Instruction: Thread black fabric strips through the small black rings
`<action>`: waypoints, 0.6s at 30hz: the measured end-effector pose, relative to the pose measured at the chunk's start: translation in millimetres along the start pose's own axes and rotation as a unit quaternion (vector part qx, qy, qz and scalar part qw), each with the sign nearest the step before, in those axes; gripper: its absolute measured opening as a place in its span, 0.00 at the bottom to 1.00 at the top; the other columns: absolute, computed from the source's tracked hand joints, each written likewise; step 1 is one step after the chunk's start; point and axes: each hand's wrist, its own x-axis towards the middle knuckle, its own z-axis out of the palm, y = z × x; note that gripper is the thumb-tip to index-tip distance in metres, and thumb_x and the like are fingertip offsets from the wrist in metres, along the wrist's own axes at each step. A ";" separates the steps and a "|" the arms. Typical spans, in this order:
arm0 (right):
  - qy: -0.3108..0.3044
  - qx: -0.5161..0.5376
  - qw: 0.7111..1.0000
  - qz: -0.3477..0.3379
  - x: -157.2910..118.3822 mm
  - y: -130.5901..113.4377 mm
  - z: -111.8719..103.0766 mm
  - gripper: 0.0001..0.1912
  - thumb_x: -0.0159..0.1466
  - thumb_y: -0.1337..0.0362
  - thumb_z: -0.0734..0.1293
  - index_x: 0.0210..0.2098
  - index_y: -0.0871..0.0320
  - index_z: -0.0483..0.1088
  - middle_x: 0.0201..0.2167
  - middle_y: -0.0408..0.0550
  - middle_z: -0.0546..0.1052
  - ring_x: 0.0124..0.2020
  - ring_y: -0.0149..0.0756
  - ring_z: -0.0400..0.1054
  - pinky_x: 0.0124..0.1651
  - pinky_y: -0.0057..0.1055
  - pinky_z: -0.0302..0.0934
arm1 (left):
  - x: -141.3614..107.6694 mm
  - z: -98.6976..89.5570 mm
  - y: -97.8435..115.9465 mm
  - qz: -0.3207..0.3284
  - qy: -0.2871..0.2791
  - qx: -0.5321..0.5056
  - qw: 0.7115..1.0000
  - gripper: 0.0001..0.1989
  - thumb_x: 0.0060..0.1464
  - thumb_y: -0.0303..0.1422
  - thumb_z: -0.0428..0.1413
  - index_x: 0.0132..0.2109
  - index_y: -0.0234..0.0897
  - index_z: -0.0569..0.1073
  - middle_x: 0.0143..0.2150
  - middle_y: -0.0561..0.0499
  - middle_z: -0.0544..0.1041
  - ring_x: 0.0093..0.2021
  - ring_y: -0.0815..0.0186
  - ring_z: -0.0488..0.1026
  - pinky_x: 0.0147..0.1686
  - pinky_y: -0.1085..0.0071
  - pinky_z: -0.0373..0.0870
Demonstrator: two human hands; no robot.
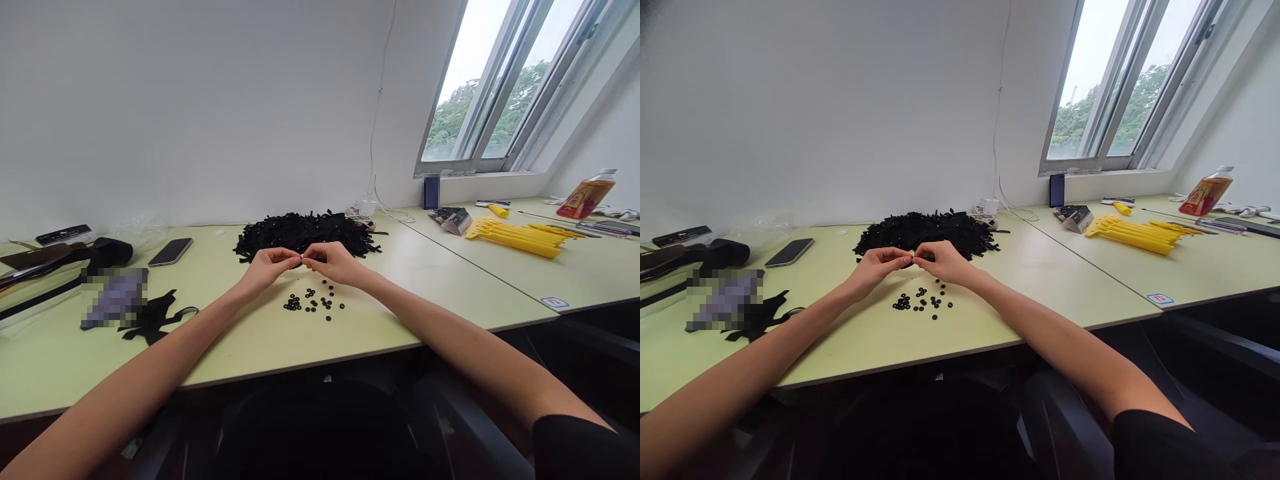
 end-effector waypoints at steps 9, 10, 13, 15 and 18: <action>0.017 0.002 1.000 -0.023 -0.1 -8.5 1.2 0.11 0.68 0.58 0.69 0.36 0.59 0.79 0.34 0.48 0.82 0.34 0.35 0.72 0.39 0.31 0.63 | 2.3 -0.5 -8.3 0.000 0.000 -0.002 1.000 0.19 0.54 0.50 0.66 0.41 0.39 0.84 0.40 0.46 0.82 0.41 0.60 0.73 0.42 0.66 0.67; 0.022 0.001 1.000 -0.019 0.0 -8.4 1.2 0.11 0.68 0.57 0.69 0.36 0.59 0.78 0.33 0.48 0.82 0.34 0.35 0.72 0.39 0.32 0.63 | 2.2 -0.4 -8.5 0.003 -0.006 -0.005 1.000 0.19 0.54 0.51 0.65 0.41 0.39 0.84 0.40 0.47 0.82 0.41 0.60 0.73 0.42 0.66 0.66; 0.029 0.001 1.000 -0.010 0.4 -6.8 0.4 0.12 0.68 0.56 0.69 0.36 0.59 0.78 0.32 0.47 0.81 0.32 0.34 0.70 0.36 0.31 0.62 | 1.8 -0.1 -8.2 0.005 -0.014 -0.006 1.000 0.20 0.56 0.51 0.64 0.42 0.38 0.84 0.40 0.46 0.82 0.40 0.61 0.73 0.41 0.65 0.67; 0.027 0.000 1.000 -0.007 0.4 -5.8 -0.4 0.12 0.68 0.56 0.69 0.36 0.59 0.78 0.32 0.47 0.80 0.31 0.33 0.69 0.35 0.30 0.60 | 1.4 -0.1 -7.7 -0.002 -0.016 -0.015 1.000 0.20 0.55 0.51 0.65 0.43 0.39 0.84 0.43 0.46 0.83 0.43 0.60 0.74 0.44 0.65 0.68; 0.027 0.001 1.000 -0.003 0.4 -4.1 -1.3 0.12 0.68 0.56 0.69 0.37 0.59 0.78 0.31 0.46 0.80 0.31 0.32 0.67 0.33 0.29 0.58 | 1.5 -0.9 -7.9 -0.019 -0.031 -0.048 0.998 0.20 0.52 0.49 0.69 0.45 0.40 0.84 0.47 0.45 0.84 0.48 0.58 0.76 0.49 0.63 0.69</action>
